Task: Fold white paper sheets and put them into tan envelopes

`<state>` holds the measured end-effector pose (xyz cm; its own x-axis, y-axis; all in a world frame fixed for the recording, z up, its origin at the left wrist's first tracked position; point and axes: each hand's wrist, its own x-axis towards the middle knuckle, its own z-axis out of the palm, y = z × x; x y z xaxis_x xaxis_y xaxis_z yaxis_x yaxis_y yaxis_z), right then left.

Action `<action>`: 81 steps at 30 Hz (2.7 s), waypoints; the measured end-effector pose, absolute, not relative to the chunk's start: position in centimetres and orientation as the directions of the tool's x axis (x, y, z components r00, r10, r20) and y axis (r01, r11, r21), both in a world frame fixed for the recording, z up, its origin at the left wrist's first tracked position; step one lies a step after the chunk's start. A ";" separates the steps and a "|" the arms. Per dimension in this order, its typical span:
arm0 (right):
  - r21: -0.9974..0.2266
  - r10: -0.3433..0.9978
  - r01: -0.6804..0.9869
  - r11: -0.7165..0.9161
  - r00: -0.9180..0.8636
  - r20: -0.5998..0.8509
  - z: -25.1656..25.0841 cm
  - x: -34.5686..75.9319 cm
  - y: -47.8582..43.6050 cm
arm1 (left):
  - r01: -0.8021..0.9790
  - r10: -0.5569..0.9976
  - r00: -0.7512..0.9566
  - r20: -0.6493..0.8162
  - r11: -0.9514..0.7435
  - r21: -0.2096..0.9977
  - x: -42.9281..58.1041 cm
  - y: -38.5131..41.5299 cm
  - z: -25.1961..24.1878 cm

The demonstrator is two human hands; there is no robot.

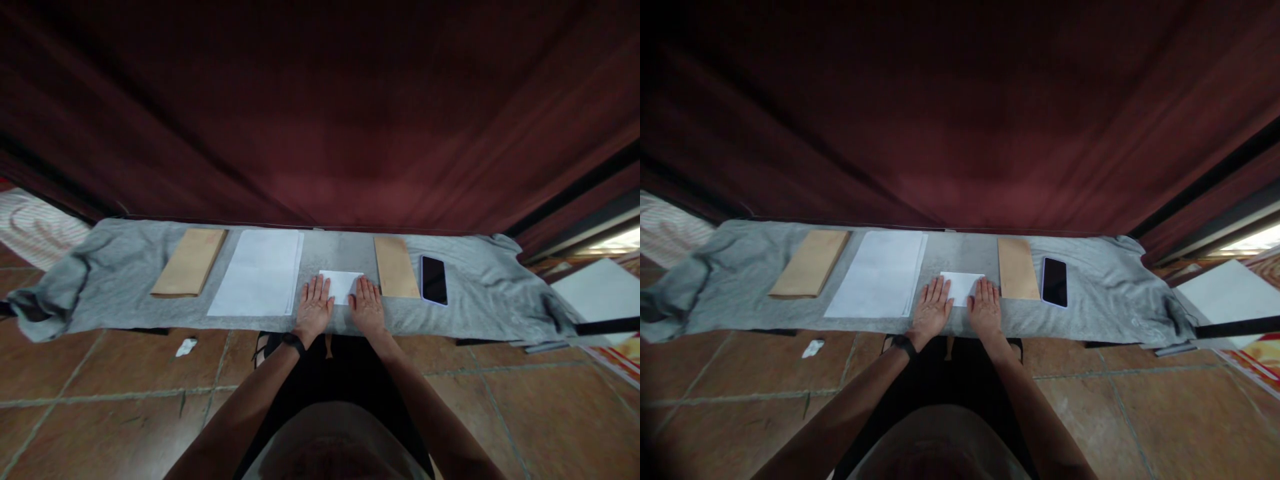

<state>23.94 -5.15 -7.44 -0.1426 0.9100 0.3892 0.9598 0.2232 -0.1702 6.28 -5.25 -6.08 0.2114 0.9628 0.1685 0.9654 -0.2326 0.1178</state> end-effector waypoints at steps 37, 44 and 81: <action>-0.143 0.864 0.895 0.422 -0.350 0.361 -6.6 24.7 -7.8 | 0.963 0.963 0.171 0.206 -0.208 0.172 5.6 -7.1 -6.0; -0.154 0.854 0.880 0.449 -0.373 0.362 -7.5 23.5 -8.3 | 0.965 0.957 0.192 0.216 -0.224 0.138 5.4 -7.1 -6.2; -0.211 0.913 0.941 0.266 -0.176 0.367 -7.6 23.0 -3.1 | 0.949 0.959 0.230 0.168 -0.259 0.180 6.7 -2.4 -5.8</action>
<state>23.04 -3.10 -7.56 -0.1759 0.9133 0.3674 0.9407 0.2659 -0.2106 6.67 -2.39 -5.82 0.2300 0.9586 0.1681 0.9489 -0.2593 0.1799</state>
